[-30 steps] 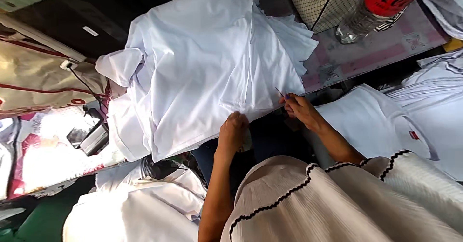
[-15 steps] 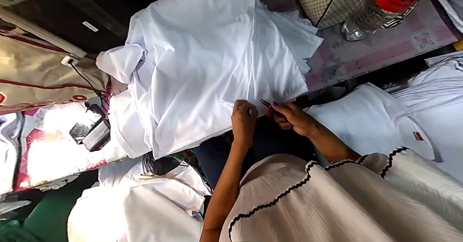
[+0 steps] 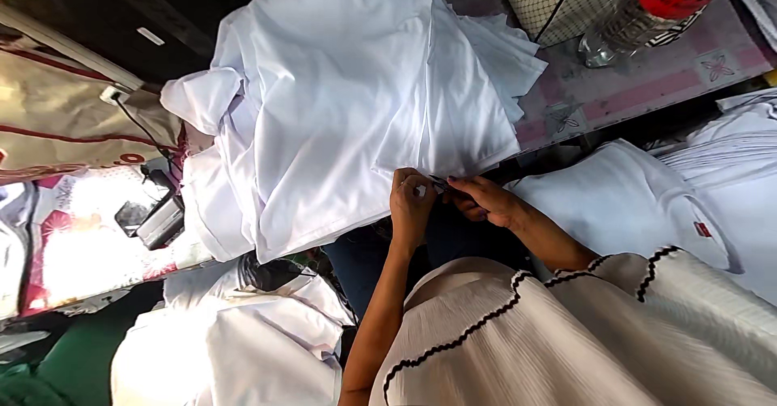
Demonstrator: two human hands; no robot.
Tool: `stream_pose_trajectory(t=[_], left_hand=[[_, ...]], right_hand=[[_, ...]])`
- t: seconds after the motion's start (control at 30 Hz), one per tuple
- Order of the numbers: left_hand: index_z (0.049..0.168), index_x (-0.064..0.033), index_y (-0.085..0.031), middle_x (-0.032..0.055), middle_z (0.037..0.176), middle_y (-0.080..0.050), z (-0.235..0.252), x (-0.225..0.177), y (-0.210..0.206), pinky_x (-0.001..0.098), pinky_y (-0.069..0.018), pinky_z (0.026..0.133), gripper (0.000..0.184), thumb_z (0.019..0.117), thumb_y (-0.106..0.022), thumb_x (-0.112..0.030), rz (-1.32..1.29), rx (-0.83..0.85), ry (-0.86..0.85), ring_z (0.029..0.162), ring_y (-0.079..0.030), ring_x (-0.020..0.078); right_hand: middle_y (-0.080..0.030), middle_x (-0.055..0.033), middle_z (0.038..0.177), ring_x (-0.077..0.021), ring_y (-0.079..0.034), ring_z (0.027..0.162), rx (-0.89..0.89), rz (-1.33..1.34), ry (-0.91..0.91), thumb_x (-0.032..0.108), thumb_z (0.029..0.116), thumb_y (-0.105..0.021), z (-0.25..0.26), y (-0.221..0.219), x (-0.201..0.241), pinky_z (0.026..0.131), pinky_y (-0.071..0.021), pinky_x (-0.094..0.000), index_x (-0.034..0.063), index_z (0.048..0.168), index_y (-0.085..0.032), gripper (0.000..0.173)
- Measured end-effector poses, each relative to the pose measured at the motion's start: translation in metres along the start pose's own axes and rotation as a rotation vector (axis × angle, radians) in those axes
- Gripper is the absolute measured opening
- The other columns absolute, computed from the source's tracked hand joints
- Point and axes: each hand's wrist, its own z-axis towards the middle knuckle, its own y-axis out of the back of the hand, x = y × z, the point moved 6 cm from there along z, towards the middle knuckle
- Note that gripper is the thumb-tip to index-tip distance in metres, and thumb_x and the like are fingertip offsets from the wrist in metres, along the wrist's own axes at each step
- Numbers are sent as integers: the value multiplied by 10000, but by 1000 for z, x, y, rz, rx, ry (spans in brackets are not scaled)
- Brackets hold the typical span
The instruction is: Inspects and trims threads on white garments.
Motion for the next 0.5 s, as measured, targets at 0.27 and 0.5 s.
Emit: stream_pose_trajectory(t=[0.27, 0.5], left_hand=[[881, 11, -719, 122, 1057, -622, -3, 3, 2, 240, -524, 687, 50, 865, -736, -33, -9, 1, 3, 809, -599, 115], [869, 39, -722, 191, 1087, -645, -14, -3, 15, 391, -578, 849, 90, 892, -699, -45, 187, 113, -30, 971, -662, 264]], right_hand=[[-367, 106, 571, 15, -283, 411, -100, 48, 58, 328, 1126, -372, 7, -2, -6, 393, -259, -135, 100, 958, -606, 367], [-369, 103, 566, 14, -294, 413, -144, 82, 60, 288, 1123, -397, 3, 1, -8, 401, -271, -133, 75, 978, -611, 335]])
